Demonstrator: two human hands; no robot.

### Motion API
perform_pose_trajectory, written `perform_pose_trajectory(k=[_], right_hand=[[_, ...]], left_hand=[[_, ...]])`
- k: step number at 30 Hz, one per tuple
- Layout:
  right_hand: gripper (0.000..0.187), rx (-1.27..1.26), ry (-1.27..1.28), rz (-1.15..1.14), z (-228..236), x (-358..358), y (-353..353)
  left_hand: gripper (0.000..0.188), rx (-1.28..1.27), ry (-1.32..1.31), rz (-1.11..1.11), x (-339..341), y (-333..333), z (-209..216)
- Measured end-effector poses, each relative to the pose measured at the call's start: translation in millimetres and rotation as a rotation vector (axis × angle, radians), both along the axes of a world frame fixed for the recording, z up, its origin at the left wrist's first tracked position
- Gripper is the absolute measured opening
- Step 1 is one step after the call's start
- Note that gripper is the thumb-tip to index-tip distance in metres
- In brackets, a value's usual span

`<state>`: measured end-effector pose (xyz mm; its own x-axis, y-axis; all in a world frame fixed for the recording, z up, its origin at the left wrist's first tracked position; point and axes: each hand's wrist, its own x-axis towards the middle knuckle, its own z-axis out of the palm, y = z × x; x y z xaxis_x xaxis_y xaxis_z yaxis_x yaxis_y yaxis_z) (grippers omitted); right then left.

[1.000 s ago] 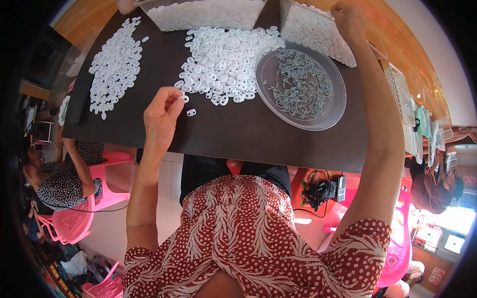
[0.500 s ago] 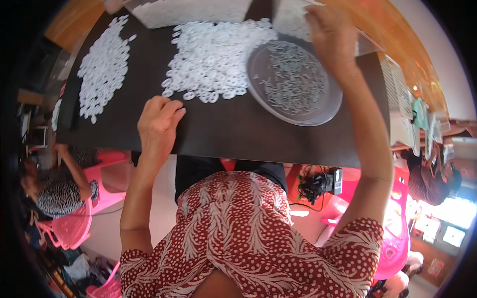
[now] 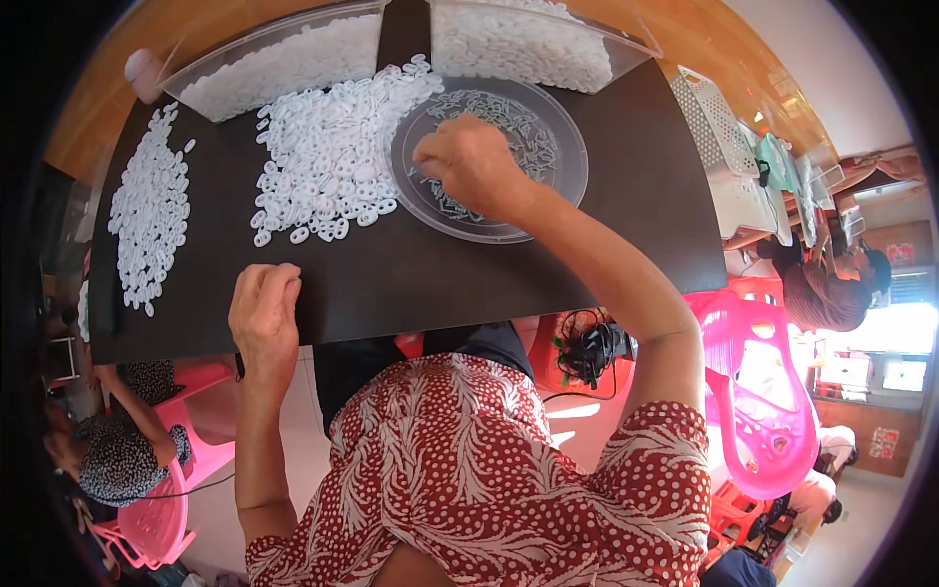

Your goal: Assembling small plastic buckles by inserting metal pins into them at a workspace.

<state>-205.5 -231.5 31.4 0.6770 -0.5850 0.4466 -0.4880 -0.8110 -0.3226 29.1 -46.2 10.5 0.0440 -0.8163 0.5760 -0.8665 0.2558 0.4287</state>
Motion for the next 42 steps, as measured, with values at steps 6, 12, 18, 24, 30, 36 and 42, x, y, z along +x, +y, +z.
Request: perform_pose_trajectory(k=[6, 12, 18, 24, 30, 36, 42], right_hand=[[0.007, -0.08, 0.17, 0.05, -15, 13, -11], [0.007, -0.149, 0.177, 0.122, -12, 15, -12], [0.006, 0.282, 0.026, -0.043, 10, 10, -1], [0.01, 0.576, -0.044, 0.0, 8, 1, -3], [0.017, 0.681, -0.242, -0.069, 5, 6, 1], [0.022, 0.714, -0.31, -0.08, 12, 5, 11], [0.023, 0.735, -0.357, -0.059, 22, 7, 33]], left_hand=[[0.016, 0.028, 0.359, -0.009, -8, 7, 5], [0.009, 0.112, 0.632, -0.039, -16, 14, 4], [0.007, 0.129, 0.758, -0.054, -24, 15, -3], [0.007, 0.252, 1.062, -0.105, -33, 12, -2], [0.009, 0.304, 1.251, -0.17, -37, 11, 1], [0.01, 0.375, 1.421, -0.272, -43, -7, 8], [0.011, 0.316, 1.266, -0.193, -57, -31, 7]])
